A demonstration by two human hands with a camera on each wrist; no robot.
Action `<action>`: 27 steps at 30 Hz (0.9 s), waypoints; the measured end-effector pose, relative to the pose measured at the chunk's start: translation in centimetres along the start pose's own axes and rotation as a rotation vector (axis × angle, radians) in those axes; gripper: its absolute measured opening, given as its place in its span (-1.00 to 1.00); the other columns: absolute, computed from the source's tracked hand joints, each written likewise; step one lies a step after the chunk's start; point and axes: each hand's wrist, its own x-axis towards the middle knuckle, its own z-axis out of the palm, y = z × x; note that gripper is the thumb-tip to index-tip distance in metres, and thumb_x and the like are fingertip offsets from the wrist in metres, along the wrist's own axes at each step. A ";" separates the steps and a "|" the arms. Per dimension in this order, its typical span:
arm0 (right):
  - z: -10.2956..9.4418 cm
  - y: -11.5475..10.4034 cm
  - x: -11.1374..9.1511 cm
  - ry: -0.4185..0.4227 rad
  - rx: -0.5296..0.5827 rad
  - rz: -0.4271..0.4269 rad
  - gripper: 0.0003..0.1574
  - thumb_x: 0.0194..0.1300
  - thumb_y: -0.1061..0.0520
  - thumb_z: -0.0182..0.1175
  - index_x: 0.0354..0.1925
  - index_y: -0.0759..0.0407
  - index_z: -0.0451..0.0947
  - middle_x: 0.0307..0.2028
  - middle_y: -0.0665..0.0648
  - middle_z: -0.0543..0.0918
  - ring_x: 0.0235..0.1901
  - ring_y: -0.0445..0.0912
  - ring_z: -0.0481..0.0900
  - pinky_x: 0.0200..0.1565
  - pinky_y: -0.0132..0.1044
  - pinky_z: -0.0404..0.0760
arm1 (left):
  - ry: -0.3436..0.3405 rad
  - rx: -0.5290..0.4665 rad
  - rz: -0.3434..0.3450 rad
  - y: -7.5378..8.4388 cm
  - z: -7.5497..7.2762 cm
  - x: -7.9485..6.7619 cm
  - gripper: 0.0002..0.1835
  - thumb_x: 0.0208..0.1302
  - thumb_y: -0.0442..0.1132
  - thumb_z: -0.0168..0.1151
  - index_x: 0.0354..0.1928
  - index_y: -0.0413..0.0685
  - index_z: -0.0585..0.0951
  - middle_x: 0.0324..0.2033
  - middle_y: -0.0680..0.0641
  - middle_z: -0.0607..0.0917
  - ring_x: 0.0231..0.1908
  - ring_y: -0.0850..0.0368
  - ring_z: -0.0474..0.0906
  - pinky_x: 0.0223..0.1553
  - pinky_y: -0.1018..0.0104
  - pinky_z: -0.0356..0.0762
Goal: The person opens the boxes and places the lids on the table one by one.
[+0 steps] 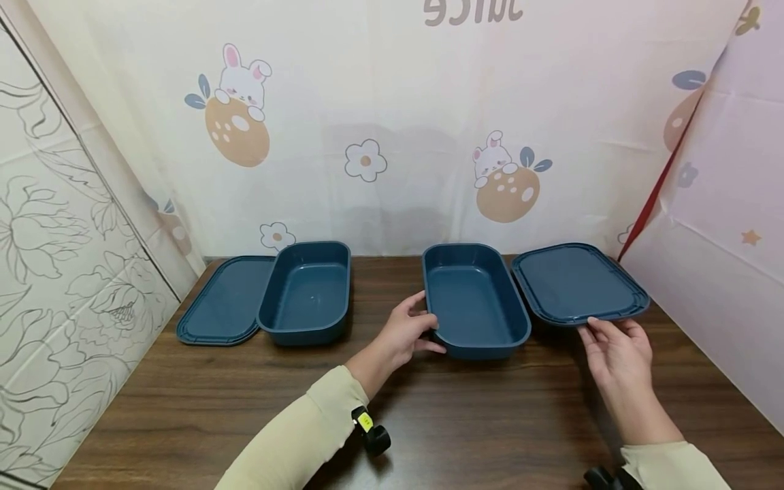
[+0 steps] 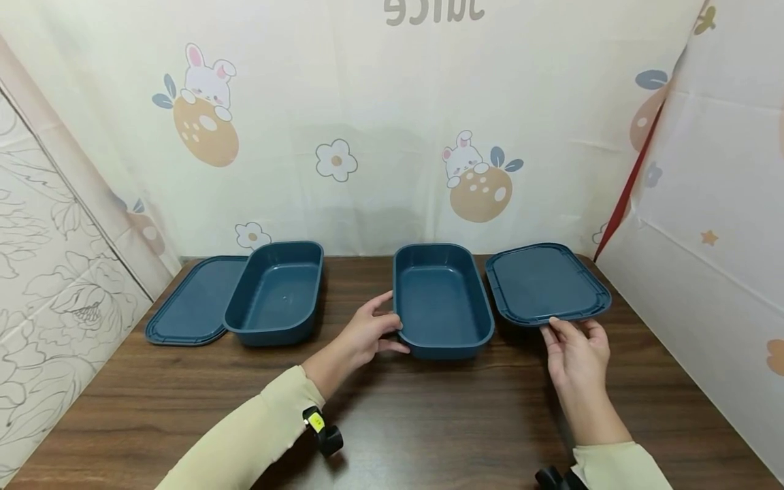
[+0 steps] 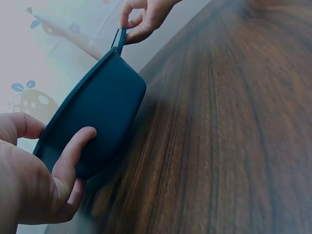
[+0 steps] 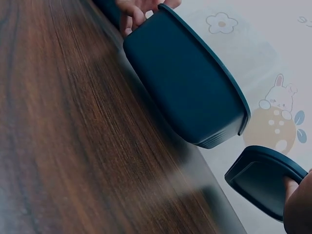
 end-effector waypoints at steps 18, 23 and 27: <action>0.1 0.3 1.8 0.175 -0.027 0.021 -0.25 0.10 0.78 -0.08 0.07 0.13 0.35 0.05 0.08 0.52 -0.07 -0.04 0.61 -0.06 -0.11 0.62 | -0.004 -0.019 -0.007 -0.1 1.5 2.4 -0.13 0.06 -0.58 0.11 0.48 0.00 0.22 0.10 -0.36 0.48 -0.13 -0.10 0.55 -0.34 -0.07 0.68; 0.0 0.3 2.2 0.199 -0.029 0.024 -0.23 0.09 0.78 -0.08 0.07 0.11 0.33 0.08 0.05 0.49 -0.06 -0.05 0.60 0.03 -0.11 0.53 | 0.011 -0.009 -0.006 -0.1 1.9 2.9 -0.15 0.08 -0.57 0.11 0.48 -0.01 0.22 0.13 -0.34 0.46 -0.05 -0.15 0.54 -0.35 -0.06 0.68; 0.0 0.2 2.5 0.203 -0.026 0.026 -0.31 0.08 0.78 -0.09 0.00 0.18 0.34 0.06 0.07 0.49 -0.08 -0.04 0.60 -0.12 -0.10 0.64 | 0.029 -0.008 -0.004 -0.2 2.4 3.3 -0.14 0.07 -0.58 0.11 0.47 -0.01 0.23 0.16 -0.34 0.45 -0.04 -0.17 0.55 -0.37 -0.08 0.68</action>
